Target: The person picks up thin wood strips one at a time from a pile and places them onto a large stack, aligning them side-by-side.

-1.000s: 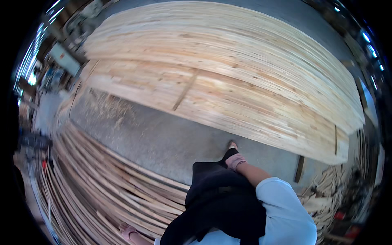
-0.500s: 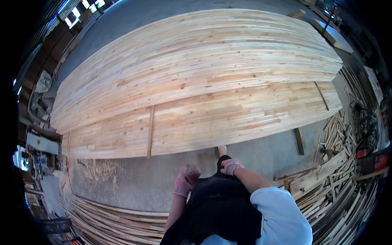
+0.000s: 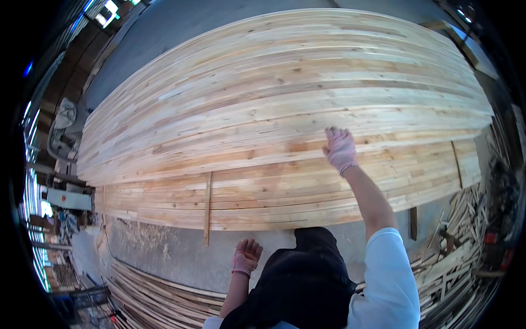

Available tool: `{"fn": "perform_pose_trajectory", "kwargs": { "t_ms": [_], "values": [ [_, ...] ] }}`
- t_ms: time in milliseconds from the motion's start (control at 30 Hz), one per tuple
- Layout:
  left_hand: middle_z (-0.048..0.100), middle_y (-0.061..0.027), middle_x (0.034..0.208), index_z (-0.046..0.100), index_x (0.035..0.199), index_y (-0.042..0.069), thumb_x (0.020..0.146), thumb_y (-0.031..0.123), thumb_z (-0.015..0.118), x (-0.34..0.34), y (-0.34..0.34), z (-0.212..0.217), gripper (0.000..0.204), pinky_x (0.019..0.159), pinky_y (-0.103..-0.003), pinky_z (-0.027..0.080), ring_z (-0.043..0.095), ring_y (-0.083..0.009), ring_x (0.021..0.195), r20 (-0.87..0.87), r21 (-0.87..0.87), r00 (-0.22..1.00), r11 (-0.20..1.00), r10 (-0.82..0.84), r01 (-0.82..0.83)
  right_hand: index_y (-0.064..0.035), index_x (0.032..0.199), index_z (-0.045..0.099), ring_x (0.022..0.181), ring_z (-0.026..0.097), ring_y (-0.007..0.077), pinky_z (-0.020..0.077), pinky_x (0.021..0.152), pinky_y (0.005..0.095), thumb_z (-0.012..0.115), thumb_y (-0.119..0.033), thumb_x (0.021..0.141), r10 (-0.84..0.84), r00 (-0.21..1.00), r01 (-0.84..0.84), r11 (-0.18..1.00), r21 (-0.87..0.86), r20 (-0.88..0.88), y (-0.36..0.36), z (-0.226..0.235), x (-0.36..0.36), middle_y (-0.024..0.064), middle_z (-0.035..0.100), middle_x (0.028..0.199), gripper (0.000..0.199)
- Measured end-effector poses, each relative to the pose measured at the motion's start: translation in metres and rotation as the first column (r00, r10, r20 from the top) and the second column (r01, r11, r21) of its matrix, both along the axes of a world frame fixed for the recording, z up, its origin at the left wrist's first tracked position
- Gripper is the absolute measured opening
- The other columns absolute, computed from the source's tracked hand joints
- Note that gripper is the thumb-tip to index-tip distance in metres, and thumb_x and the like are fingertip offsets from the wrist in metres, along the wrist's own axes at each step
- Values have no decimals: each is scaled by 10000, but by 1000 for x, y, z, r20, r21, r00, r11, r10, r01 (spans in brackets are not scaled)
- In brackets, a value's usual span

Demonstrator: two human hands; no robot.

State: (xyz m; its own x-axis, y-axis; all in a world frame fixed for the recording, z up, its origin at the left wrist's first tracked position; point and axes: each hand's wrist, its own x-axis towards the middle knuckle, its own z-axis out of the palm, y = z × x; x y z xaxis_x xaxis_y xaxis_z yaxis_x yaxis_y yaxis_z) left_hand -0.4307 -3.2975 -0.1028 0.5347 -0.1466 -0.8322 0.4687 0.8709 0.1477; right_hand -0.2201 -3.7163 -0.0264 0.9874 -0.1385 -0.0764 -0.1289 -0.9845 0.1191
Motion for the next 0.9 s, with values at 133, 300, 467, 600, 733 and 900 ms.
{"fn": "perform_pose_trajectory", "kwargs": {
  "t_ms": [133,300,467,600,733,900],
  "values": [
    [516,-16,728,511,803,111,869,204,612,38,-36,20,153,625,-344,460,505,-191,687,-60,110,998,994,-16,22,-105,1268,457,1222,427,274,289,1062,409,641,-376,772,23,998,-29,994,108,53,-16,-2,73,123,497,1256,595],
    [639,-72,897,543,995,103,885,226,612,28,-26,-4,179,722,-418,532,612,-257,807,-122,183,993,983,-6,29,-121,1251,484,1215,435,299,344,1023,425,676,-366,750,16,968,-41,995,95,249,-16,-34,74,128,505,1234,590],
    [634,-71,864,542,983,111,895,212,593,7,-7,-30,143,689,-397,532,609,-255,755,-137,171,990,985,45,-21,-115,1254,462,1165,478,282,391,969,404,710,-353,730,33,996,-34,999,14,77,-14,-16,85,119,528,1193,626],
    [525,-29,700,499,813,127,912,186,544,12,-21,-6,124,563,-329,474,512,-202,601,-197,238,974,969,108,-60,-115,1152,500,1103,518,257,420,921,389,734,-342,704,-24,999,21,998,-61,-39,-3,0,91,98,551,1134,554],
    [383,0,618,396,684,136,922,159,494,8,-20,-25,259,477,-296,383,384,-156,520,42,14,992,993,119,-120,-123,1116,496,1063,547,247,427,908,371,756,-374,696,-26,988,7,992,-126,-150,5,25,97,79,565,1105,554],
    [514,-21,703,479,759,115,917,173,522,34,-23,5,173,567,-319,442,499,-180,617,-29,92,992,988,125,-122,-108,1017,533,899,590,273,488,750,394,746,-331,693,89,995,-90,996,-1,51,-1,8,73,89,574,1027,447]
  ]
}}
